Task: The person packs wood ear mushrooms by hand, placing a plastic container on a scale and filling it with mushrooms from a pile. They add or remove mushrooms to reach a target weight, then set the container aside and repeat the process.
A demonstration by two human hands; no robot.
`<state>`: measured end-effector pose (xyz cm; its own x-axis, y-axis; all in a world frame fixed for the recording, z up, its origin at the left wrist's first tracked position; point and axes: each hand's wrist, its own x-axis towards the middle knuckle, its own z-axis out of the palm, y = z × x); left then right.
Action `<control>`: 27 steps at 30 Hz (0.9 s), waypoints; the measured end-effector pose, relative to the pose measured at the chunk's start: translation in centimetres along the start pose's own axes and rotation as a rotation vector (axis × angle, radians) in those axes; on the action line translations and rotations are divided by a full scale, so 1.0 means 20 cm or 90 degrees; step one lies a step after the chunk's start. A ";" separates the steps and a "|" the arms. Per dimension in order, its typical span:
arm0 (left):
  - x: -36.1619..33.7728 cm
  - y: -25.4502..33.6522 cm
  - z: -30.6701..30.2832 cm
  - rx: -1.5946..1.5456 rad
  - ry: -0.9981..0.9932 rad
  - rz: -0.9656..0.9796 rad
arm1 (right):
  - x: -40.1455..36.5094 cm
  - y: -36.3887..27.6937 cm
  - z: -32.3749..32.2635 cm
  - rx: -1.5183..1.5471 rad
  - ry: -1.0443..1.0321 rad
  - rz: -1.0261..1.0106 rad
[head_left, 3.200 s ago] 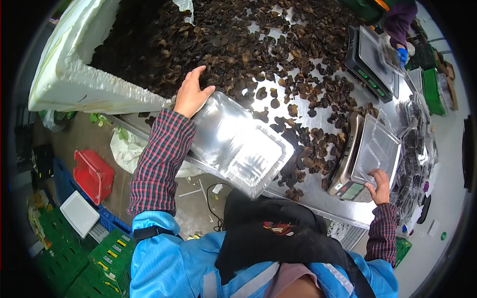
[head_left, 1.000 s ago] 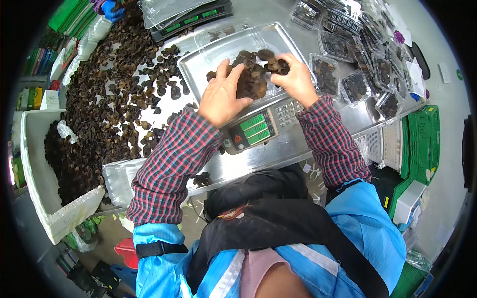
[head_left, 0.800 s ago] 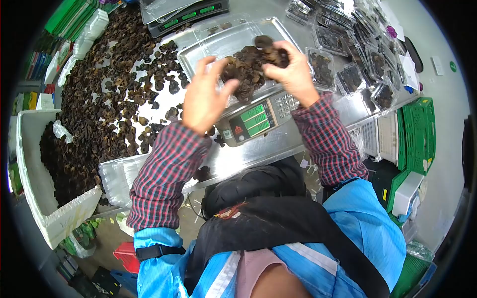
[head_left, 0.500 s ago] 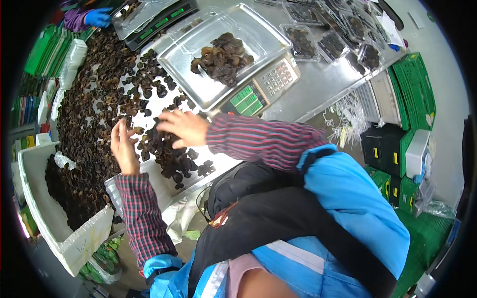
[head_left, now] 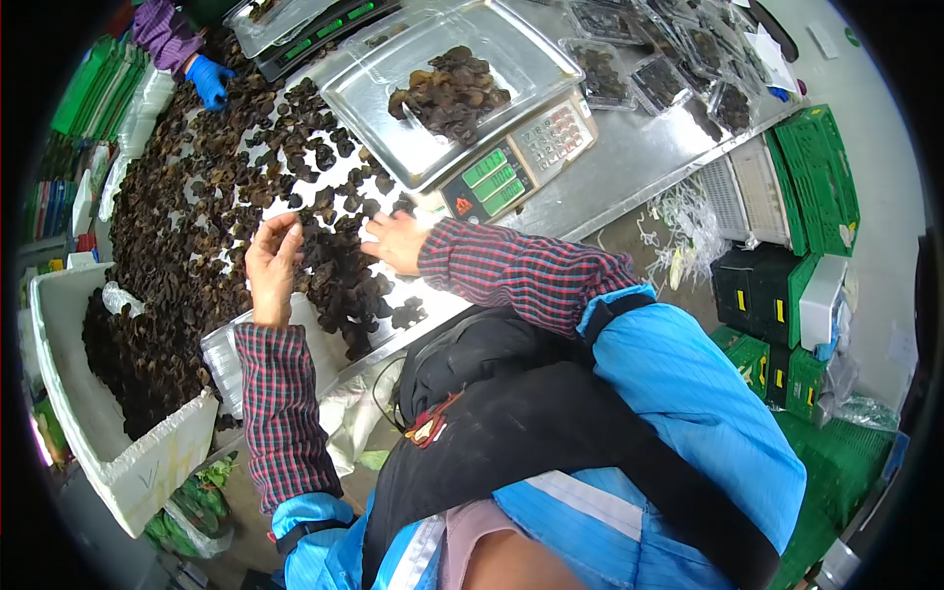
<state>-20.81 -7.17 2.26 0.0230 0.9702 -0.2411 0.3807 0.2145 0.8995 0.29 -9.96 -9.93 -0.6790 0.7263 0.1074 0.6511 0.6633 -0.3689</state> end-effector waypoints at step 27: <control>0.11 0.28 0.31 -0.032 -0.066 0.078 | -0.35 0.75 -1.18 0.147 0.385 0.224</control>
<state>-12.91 -4.50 4.50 0.1629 0.9730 -0.1633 0.3225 0.1039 0.9408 22.82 -0.83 5.48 -0.0935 0.9061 0.4126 0.6627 0.3659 -0.6534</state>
